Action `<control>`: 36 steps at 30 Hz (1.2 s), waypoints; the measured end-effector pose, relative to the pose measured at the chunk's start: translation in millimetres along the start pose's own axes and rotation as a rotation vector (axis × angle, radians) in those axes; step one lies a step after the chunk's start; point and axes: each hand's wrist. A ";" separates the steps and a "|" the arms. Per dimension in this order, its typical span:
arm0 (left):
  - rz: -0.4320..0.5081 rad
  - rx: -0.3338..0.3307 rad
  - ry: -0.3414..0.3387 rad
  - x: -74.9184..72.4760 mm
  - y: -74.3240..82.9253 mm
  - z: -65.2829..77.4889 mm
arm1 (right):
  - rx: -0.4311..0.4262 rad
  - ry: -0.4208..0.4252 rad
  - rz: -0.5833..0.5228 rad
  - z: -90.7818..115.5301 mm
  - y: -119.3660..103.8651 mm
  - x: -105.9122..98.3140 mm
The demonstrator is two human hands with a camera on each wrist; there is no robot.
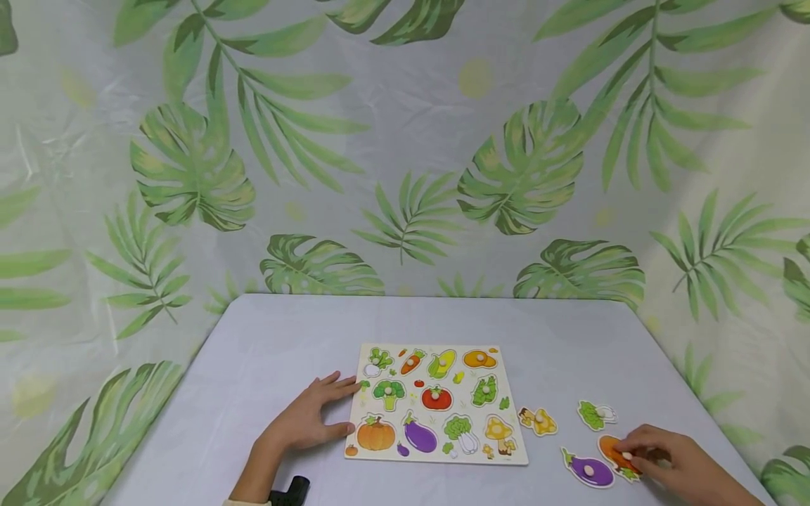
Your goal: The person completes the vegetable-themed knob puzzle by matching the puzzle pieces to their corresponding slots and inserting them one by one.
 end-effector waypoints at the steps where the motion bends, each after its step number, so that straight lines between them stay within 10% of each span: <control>1: -0.002 0.000 0.000 0.1 0.2 -0.2 | -0.014 -0.008 -0.007 0.3 1.0 -0.6; 20: -0.004 0.003 0.005 -0.8 1.5 -0.7 | -0.063 -0.091 -0.068 2.0 7.6 -4.6; 36: -0.008 -0.011 -0.004 -1.1 2.3 0.2 | -0.015 0.200 0.167 -13.4 -17.3 10.1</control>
Point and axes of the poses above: each hand's wrist, its own z-axis away from the middle knuckle, its own x-axis out of the palm, y = z × x, and after that the axes turned 15 degrees about -z, right-handed
